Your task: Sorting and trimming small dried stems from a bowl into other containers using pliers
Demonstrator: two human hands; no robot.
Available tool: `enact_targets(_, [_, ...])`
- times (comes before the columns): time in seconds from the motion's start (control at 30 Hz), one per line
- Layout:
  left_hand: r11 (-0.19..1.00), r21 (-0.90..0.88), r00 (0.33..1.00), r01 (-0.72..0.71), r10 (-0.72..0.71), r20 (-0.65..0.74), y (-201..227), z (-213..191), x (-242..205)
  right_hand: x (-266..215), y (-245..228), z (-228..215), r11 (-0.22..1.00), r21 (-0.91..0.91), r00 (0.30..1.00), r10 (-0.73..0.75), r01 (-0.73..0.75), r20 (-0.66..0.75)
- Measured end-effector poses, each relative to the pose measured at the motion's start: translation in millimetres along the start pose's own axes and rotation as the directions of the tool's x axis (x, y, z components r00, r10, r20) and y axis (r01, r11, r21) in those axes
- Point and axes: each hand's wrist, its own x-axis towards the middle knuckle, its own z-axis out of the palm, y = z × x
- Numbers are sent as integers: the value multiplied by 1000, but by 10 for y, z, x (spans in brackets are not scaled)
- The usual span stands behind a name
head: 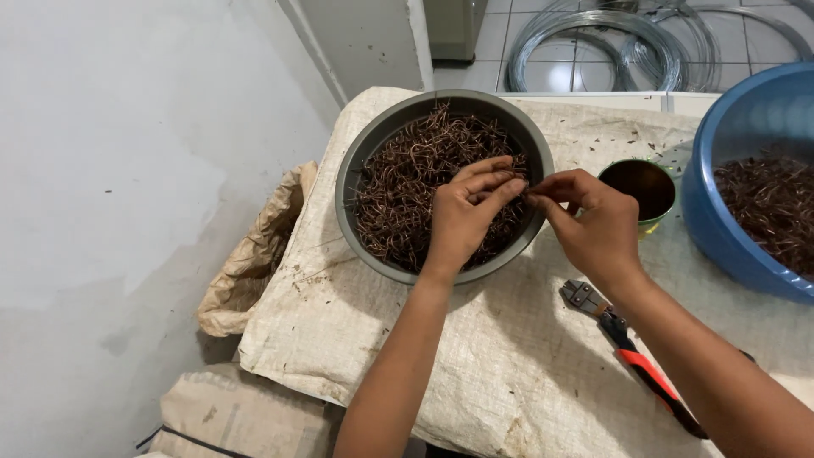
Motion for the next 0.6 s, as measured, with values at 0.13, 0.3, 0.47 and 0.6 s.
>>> enact_targets(0.13, [982, 149, 994, -112, 108, 33, 46, 10, 0, 53, 93, -23, 997, -75, 997, 34, -29, 63])
enact_targets(0.3, [964, 184, 981, -191, 184, 58, 1, 14, 3, 97, 190, -15, 993, -118, 997, 31, -22, 68])
enact_targets(0.47, [972, 148, 983, -180, 172, 64, -69, 17, -11, 45, 249, -10, 991, -131, 996, -30, 41, 86])
enact_targets(0.6, [974, 149, 984, -172, 162, 76, -83, 25, 2, 42, 268, -2, 995, -93, 996, -25, 33, 84])
